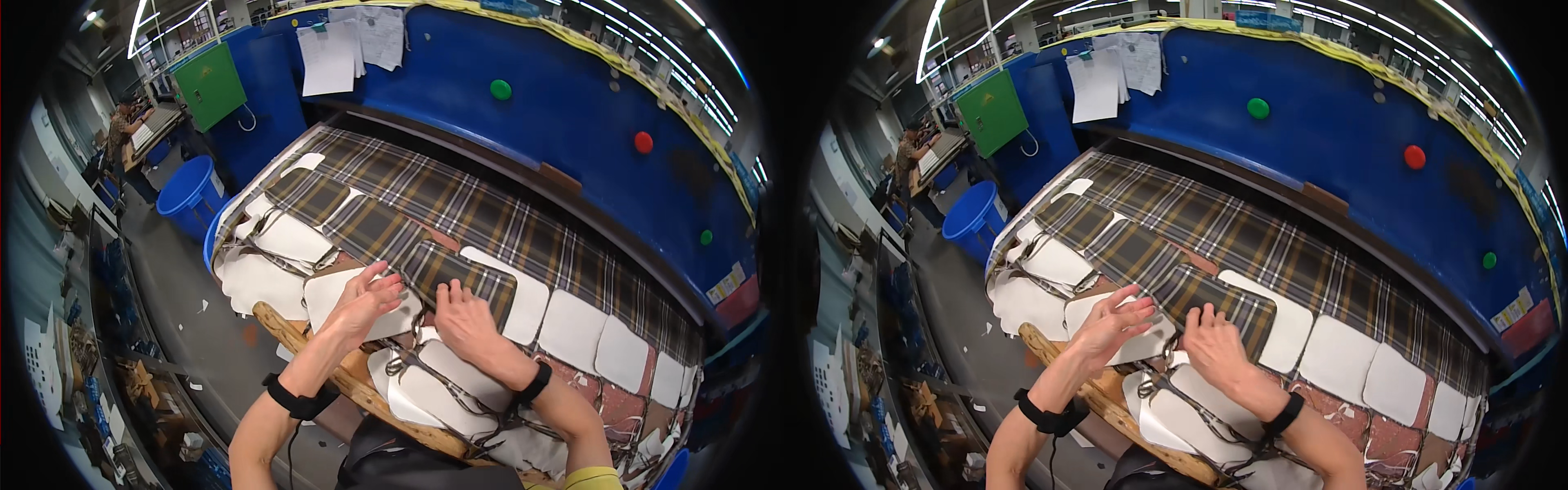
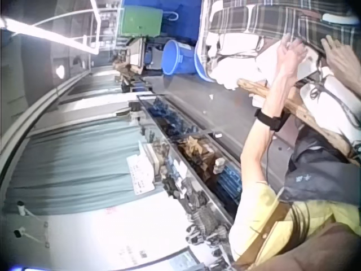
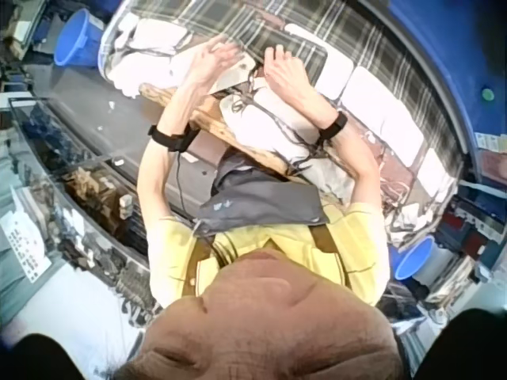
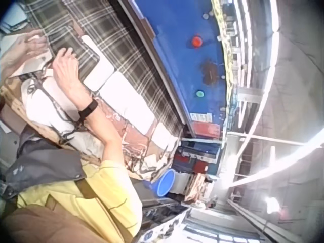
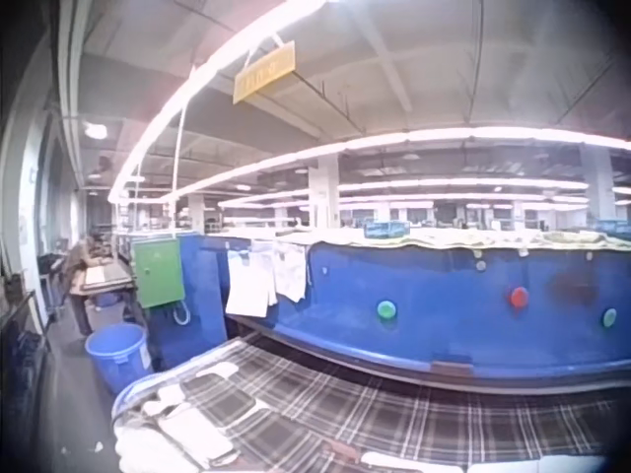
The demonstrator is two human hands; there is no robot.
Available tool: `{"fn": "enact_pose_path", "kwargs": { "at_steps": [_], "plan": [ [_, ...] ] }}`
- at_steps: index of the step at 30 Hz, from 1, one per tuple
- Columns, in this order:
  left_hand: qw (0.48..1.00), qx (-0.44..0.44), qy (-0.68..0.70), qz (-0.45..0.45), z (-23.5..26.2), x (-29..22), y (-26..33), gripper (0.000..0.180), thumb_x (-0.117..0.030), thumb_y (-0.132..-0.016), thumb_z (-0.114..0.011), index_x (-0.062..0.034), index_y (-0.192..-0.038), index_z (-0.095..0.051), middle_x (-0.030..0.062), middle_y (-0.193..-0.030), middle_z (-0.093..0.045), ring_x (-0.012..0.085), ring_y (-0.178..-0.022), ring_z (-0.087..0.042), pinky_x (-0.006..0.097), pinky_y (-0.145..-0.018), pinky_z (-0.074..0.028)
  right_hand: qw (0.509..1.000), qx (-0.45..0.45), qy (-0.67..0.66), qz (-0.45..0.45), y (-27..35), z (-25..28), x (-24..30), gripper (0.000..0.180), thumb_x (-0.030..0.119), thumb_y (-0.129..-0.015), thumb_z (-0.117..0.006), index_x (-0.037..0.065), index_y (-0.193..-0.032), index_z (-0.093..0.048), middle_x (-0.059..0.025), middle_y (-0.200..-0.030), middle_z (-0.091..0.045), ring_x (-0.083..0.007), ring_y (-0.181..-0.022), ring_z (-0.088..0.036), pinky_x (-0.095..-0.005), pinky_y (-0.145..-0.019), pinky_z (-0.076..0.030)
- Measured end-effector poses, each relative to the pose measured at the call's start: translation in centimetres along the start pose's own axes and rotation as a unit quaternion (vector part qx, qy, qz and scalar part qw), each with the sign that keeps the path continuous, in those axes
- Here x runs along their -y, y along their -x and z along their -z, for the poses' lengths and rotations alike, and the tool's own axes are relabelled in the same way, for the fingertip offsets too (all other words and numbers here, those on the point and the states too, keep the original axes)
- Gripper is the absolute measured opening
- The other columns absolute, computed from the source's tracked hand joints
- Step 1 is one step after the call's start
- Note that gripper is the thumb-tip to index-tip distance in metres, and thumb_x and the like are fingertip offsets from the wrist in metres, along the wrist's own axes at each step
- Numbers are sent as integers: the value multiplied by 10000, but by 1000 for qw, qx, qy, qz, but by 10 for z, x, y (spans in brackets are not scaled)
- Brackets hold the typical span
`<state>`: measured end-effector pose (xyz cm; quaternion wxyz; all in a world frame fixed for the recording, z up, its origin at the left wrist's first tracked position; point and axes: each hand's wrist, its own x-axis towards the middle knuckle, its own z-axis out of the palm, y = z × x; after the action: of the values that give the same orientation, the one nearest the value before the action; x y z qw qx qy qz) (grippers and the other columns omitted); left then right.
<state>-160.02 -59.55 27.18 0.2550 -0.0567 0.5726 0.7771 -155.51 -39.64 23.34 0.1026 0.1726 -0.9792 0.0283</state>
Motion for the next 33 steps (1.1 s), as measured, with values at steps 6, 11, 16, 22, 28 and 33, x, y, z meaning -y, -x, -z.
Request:
{"fn": "enact_pose_path", "kwargs": {
  "at_steps": [6,11,16,22,28,33],
  "plan": [
    [998,-30,-28,-46,98,-40,-36,714,-54,-883,-634,18,-1482,-253,183,-1390,-439,247,-1234,-501,378,-1035,-422,979,-88,-157,-95,-32,68,-44,133,58,-934,-474,-61,-987,-498,-195,-546,-550,-394,-551,-595,-447,-518,-470],
    [997,-6,-73,-2,156,-70,-81,740,-53,-865,-649,10,-1487,-254,187,-1392,-423,235,-1224,-484,372,-1018,-411,977,-167,-59,-119,-113,80,15,153,8,-870,-509,-58,-1008,-506,-175,-645,-588,-324,-556,-612,-412,-498,-487],
    [990,93,-95,56,170,-81,-115,774,-31,-859,-650,16,-1497,-215,203,-1402,-438,260,-1251,-496,376,-1012,-426,998,10,50,-41,-164,-15,66,286,-27,-739,-555,-103,-1010,-501,-168,-888,-553,-262,-752,-646,-352,-541,-523],
    [978,186,-67,71,176,-101,-127,783,23,-853,-614,12,-1505,-181,240,-1441,-387,273,-1260,-500,354,-1029,-451,994,-64,26,-89,-169,-40,100,373,142,-820,-663,-87,-1075,-516,-183,-1003,-533,-302,-916,-596,-375,-698,-525],
    [970,215,-61,94,181,-114,-124,775,15,-859,-607,15,-1505,-179,243,-1463,-358,271,-1295,-468,352,-1036,-449,991,-31,58,-114,-184,-45,109,405,176,-834,-664,-81,-1112,-520,-202,-1055,-551,-329,-933,-591,-388,-730,-517],
    [979,84,-184,-35,249,-148,-137,714,-10,-856,-582,22,-1488,-251,226,-1483,-363,299,-1351,-404,389,-1102,-363,990,-17,-31,-137,-187,-28,95,286,113,-885,-593,-62,-1101,-526,-230,-945,-622,-369,-794,-648,-424,-642,-528]
  ]
}}
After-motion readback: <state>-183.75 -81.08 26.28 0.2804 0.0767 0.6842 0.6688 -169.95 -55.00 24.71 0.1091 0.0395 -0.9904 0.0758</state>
